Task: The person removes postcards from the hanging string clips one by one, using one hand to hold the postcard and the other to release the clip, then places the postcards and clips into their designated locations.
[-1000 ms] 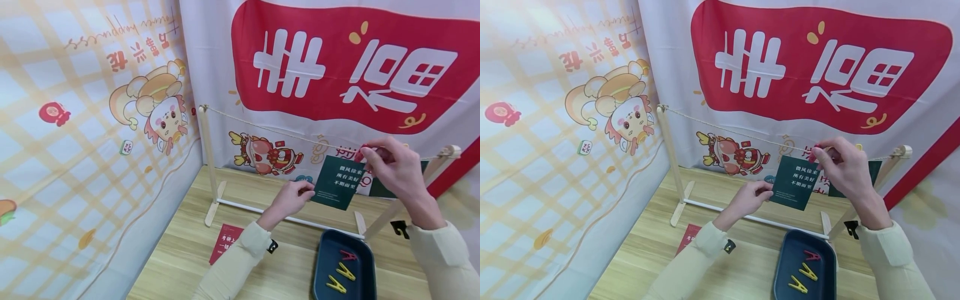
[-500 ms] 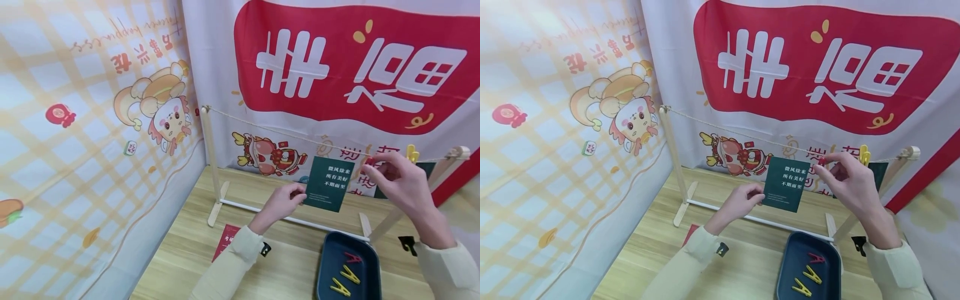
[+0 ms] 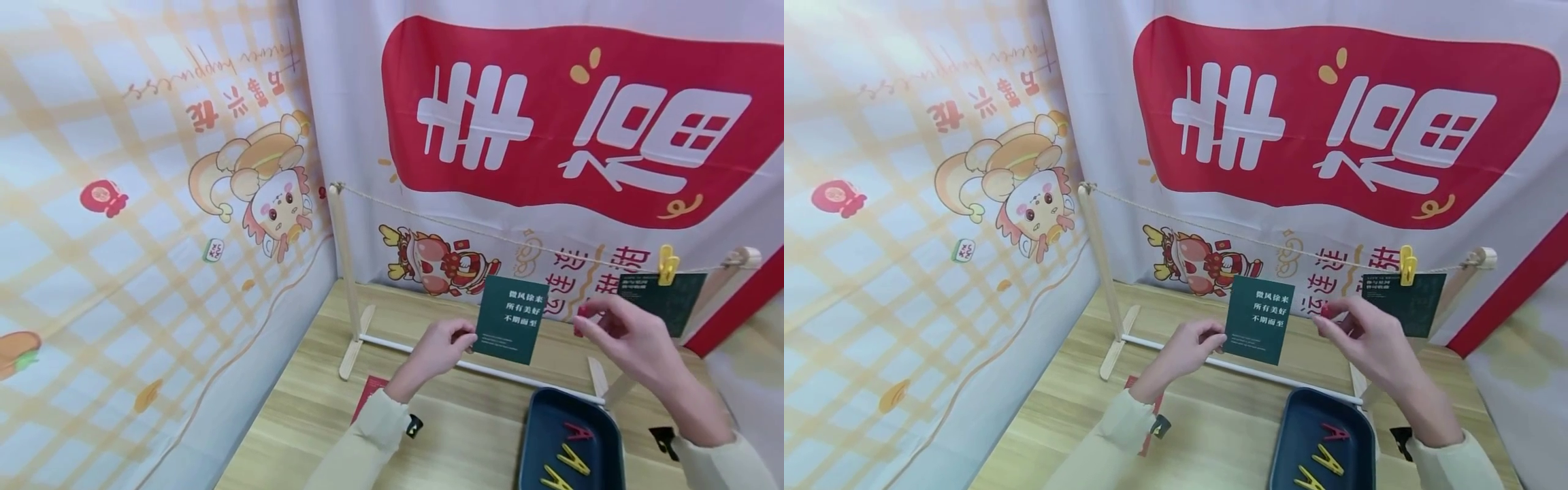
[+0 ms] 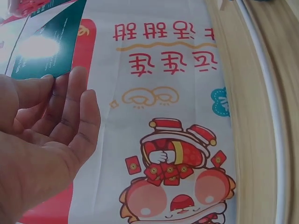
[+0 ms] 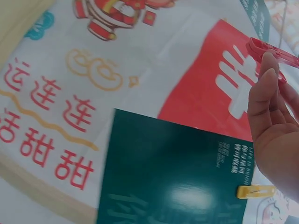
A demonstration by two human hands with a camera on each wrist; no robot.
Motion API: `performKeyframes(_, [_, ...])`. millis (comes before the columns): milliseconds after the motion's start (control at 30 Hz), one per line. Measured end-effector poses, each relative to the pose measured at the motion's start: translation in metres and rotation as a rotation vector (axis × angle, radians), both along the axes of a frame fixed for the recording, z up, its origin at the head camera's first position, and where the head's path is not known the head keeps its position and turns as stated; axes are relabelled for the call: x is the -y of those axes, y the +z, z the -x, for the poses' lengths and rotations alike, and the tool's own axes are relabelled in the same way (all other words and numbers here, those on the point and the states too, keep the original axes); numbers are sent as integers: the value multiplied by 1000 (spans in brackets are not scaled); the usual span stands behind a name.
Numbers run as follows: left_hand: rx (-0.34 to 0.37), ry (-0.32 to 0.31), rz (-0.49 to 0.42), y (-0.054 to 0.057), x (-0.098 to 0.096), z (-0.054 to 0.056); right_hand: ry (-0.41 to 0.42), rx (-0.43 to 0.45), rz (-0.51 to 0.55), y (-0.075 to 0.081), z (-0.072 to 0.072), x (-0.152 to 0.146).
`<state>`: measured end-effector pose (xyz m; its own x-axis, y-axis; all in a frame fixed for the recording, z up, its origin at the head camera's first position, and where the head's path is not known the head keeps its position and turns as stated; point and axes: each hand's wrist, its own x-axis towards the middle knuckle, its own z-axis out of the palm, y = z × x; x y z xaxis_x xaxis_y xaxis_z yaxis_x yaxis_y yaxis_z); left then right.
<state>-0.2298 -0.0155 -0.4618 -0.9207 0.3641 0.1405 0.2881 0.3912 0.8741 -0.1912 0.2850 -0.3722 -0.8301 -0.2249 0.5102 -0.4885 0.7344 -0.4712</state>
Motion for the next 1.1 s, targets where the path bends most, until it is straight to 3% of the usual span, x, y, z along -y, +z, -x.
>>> performKeyframes(300, [-27, 38, 9, -13, 18, -7, -21, 136, -65, -25, -8, -1])
performKeyframes(533, [54, 79, -11, -24, 35, -12, -16, 197, -66, -55, -13, -1])
performKeyframes(633, [44, 71, -24, -28, 40, -12, -36, 250, -60, -66, -18, -2])
performKeyframes(767, [31, 71, -20, -35, 47, -13, -46, 345, -45, -80, -23, -2])
performKeyframes(933, [91, 101, 1, -49, 58, -16, -84, 484, -13, -102, -29, 2])
performKeyframes(1100, [140, 119, 20, -62, 68, -24, -92, 619, 115, -127, -38, 6])
